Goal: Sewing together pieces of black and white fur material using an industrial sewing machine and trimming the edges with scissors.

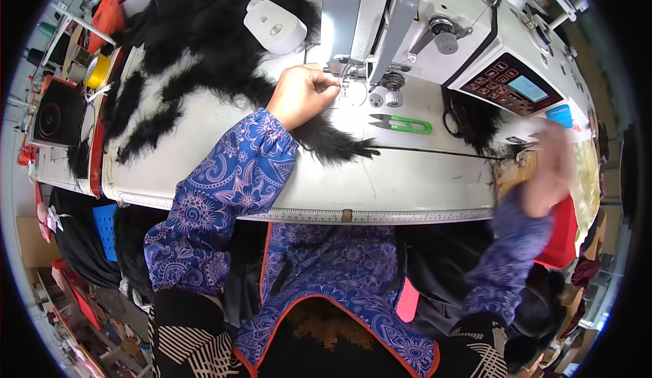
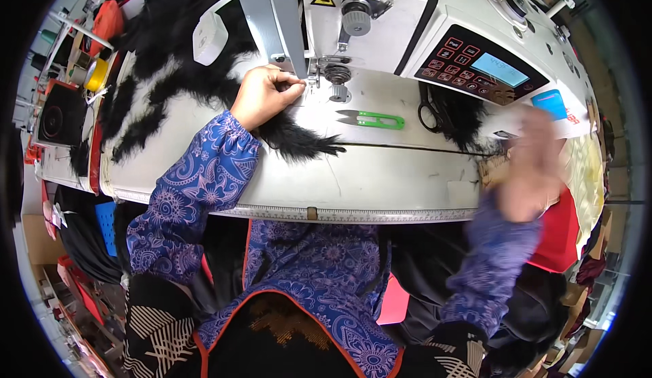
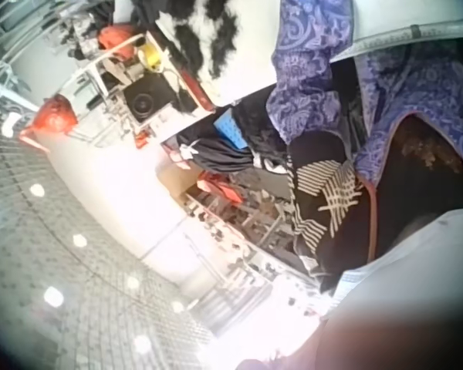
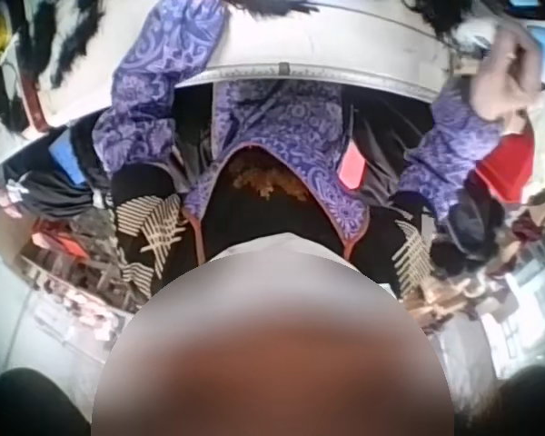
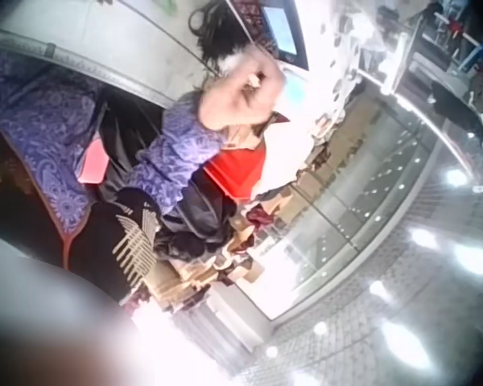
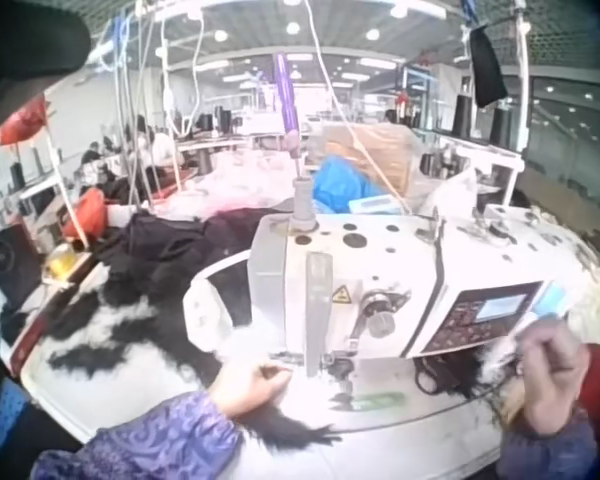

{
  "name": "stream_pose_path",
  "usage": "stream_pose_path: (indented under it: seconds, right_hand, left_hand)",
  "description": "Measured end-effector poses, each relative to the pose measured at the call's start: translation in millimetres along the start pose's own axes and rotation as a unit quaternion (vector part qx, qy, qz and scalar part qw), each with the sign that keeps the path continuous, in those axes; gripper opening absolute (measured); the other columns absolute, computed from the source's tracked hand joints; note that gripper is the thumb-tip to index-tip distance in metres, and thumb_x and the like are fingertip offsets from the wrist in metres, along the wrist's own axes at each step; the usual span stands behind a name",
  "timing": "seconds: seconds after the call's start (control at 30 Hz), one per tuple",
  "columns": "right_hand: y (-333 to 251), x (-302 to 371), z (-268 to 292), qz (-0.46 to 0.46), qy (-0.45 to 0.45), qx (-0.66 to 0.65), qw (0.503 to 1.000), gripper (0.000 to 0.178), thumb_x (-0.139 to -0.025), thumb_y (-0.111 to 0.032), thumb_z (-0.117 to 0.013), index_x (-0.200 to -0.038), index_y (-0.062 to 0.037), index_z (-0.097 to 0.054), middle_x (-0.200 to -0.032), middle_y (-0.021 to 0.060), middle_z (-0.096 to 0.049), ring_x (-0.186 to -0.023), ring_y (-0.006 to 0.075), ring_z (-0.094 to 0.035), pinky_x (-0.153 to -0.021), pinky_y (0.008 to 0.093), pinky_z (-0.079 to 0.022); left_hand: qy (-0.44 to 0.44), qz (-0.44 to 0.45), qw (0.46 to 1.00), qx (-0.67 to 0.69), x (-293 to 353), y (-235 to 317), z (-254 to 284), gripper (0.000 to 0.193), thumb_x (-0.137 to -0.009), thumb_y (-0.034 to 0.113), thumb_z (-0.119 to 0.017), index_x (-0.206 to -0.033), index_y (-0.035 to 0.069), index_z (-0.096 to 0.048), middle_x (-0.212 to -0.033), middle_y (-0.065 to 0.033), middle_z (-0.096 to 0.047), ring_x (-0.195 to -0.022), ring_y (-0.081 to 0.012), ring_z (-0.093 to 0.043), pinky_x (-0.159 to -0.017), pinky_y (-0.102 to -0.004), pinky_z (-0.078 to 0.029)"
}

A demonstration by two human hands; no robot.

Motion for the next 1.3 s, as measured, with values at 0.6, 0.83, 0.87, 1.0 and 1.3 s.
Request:
stream_pose_path:
  seconds: [0.6, 0.83, 0.87, 1.0, 1.3]
  right_hand:
    - [47.7, 75.4, -230.3, -0.137, -0.294, -0.106, 0.94, 0.015, -0.074, -0.012, -0.074, -0.08, -0.0025, -0.065, -0.066, -0.0005, -0.06, -0.058, 0.0071, -0.051, -0.052, 0.025, -0.041]
    - [58.4, 77.3, -230.1, -0.192, -0.385, -0.049, 0.901, 0.019, -0.083, -0.011, -0.067, -0.1, -0.0047, -0.069, -0.093, 0.002, -0.067, -0.083, 0.0092, -0.058, -0.076, 0.0244, -0.047]
    - [61.0, 79.2, -232.1, -0.191, -0.385, -0.049, 0.901, 0.019, -0.083, -0.011, -0.067, -0.1, -0.0047, -0.069, -0.093, 0.002, -0.067, -0.083, 0.0092, -0.058, -0.076, 0.0244, -0.047]
    - [60.4, 77.8, -232.5, -0.149, -0.32, -0.111, 0.929, 0.018, -0.073, -0.013, -0.075, -0.08, -0.0013, -0.064, -0.066, 0.0013, -0.06, -0.058, 0.0091, -0.052, -0.051, 0.0267, -0.041]
    - [60.3, 79.2, -232.4, -0.156, -0.321, -0.119, 0.927, 0.017, -0.073, -0.013, -0.075, -0.081, -0.0021, -0.065, -0.066, 0.0012, -0.06, -0.058, 0.0087, -0.053, -0.052, 0.0262, -0.042]
  left_hand:
    - [0.016, 0.018, 0.995, 0.095, -0.9, -0.7, -9.2, 0.013, -0.07, 0.005, -0.069, -0.082, 0.0, -0.07, -0.072, -0.0098, -0.061, -0.062, -0.019, -0.063, -0.06, -0.0278, -0.051]
    - [0.009, 0.029, 0.994, 0.103, -3.1, -6.1, -12.3, 0.014, -0.069, 0.008, -0.071, -0.081, 0.0, -0.07, -0.07, -0.0091, -0.06, -0.059, -0.0183, -0.06, -0.057, -0.0285, -0.049]
    - [0.009, 0.028, 0.994, 0.108, -3.2, -8.0, -13.8, 0.014, -0.069, 0.008, -0.071, -0.081, 0.0, -0.07, -0.07, -0.009, -0.06, -0.058, -0.0181, -0.059, -0.057, -0.0283, -0.048]
    - [0.011, 0.037, 0.991, 0.132, -2.7, -10.4, -13.5, 0.014, -0.069, 0.008, -0.072, -0.08, 0.001, -0.07, -0.068, -0.0089, -0.058, -0.057, -0.0173, -0.058, -0.055, -0.0279, -0.047]
    - [-0.016, 0.042, 0.994, 0.1, -2.0, -9.6, -10.4, 0.014, -0.075, 0.006, -0.07, -0.088, -0.001, -0.071, -0.088, -0.0047, -0.068, -0.059, -0.0038, -0.051, -0.054, -0.0195, -0.044]
Point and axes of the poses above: each hand's wrist, its own x-axis away from the middle knuckle, its own z-axis out of the back of the hand, y = z × x, the point moved 4 cm from there along -x, towards the middle knuckle
